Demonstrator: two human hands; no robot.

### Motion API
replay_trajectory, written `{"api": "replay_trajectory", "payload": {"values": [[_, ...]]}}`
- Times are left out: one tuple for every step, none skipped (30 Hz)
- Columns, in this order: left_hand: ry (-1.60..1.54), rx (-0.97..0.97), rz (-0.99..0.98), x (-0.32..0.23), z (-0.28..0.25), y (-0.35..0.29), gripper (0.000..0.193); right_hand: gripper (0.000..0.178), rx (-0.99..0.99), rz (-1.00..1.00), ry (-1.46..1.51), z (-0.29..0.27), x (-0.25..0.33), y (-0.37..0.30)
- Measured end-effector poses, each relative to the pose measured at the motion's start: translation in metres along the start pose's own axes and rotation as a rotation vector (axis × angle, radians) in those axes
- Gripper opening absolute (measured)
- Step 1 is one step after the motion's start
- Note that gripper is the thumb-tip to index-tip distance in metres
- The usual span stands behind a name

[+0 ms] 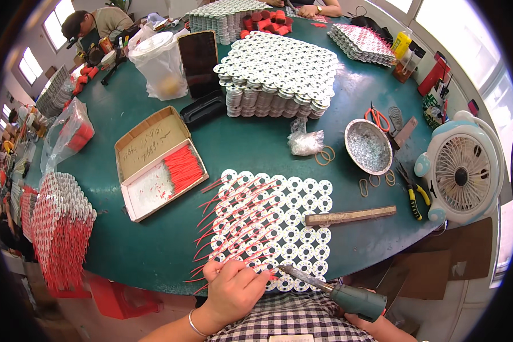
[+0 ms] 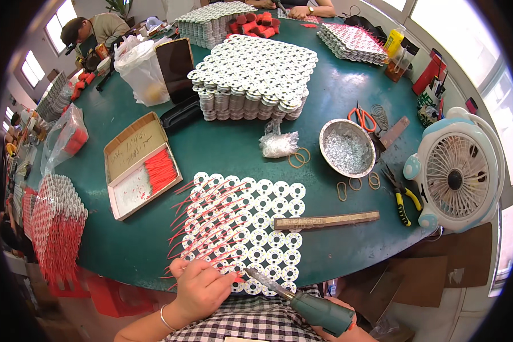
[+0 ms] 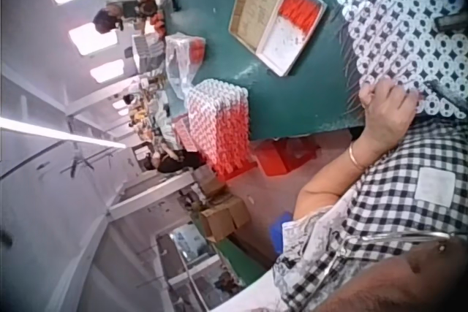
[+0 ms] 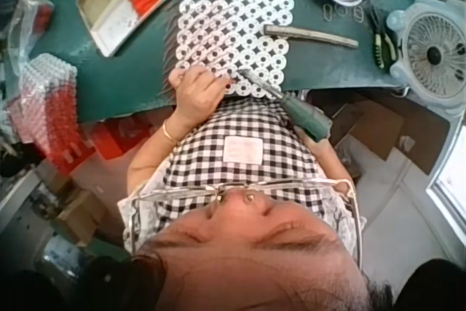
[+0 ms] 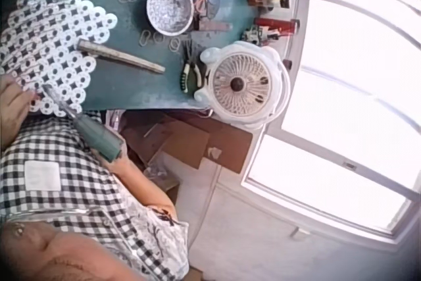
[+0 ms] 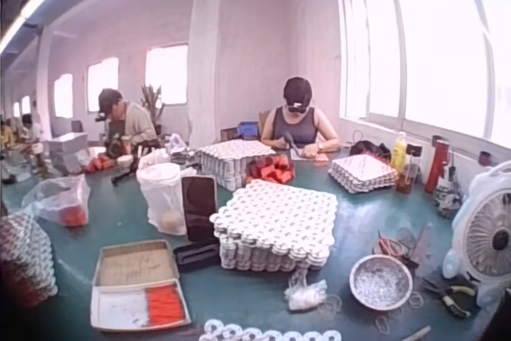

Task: The person positions wires onto a grid of circular circuit boards and solders them in place using a soldering iron.

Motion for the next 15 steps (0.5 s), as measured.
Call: {"api": "replay_trajectory", "payload": {"values": [[0.01,0.005,0.002,0.0,0.0,0.001,0.016,0.034,-0.006,0.005,0.01,0.001,0.0,0.001],[0.009,0.006,0.001,0.0,0.0,0.001,0.016,0.034,-0.005,0.006,0.009,0.001,-0.001,0.0],[0.008,0.005,0.0,0.0,0.0,0.001,0.015,0.033,-0.011,-0.005,0.018,0.002,-0.003,-0.002],[0.006,0.004,0.0,0.0,-0.001,0.002,0.015,0.032,-0.016,-0.015,0.027,0.002,-0.003,-0.003],[0.005,0.003,0.001,0.0,-0.001,0.002,0.015,0.032,-0.017,-0.015,0.025,0.002,-0.001,-0.002],[0.007,0.012,0.001,0.001,-0.001,0.002,0.014,0.031,-0.006,0.058,0.107,0.002,0.001,0.0],[0.007,0.022,0.002,0.001,0.0,0.002,0.013,0.03,0.005,0.132,0.189,0.002,0.004,0.002],[0.006,0.022,0.002,0.002,0.0,0.0,0.013,0.03,0.005,0.133,0.188,0.003,0.011,0.007],[0.006,0.036,0.001,0.002,0.001,-0.002,0.017,0.029,0.015,0.117,0.204,0.004,0.019,0.013],[0.006,0.051,0.0,0.002,0.002,-0.003,0.021,0.028,0.024,0.1,0.221,0.004,0.023,0.016],[0.006,0.05,0.0,0.001,0.001,-0.001,0.021,0.028,0.023,0.099,0.22,0.004,0.024,0.016],[0.014,0.042,0.005,0.001,-0.001,0.001,0.017,0.029,0.026,0.063,0.177,0.004,0.024,0.017],[0.022,0.034,0.01,0.001,-0.003,0.003,0.013,0.029,0.029,0.026,0.135,0.004,0.025,0.018],[0.021,0.035,0.008,0.002,-0.002,0.003,0.013,0.029,0.03,0.026,0.134,0.004,0.025,0.019],[0.019,0.03,0.007,0.001,-0.002,0.003,0.013,0.03,0.012,-0.01,0.107,0.005,0.026,0.019]]}}
Point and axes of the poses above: each hand's wrist, its own y-axis towards the middle knuckle, its own z-axis out of the palm, x = y × z, the point moved 3 cm from there along y, towards the middle knuckle, and after that the axes turned 3 degrees about -x, right-handed, at the moved point
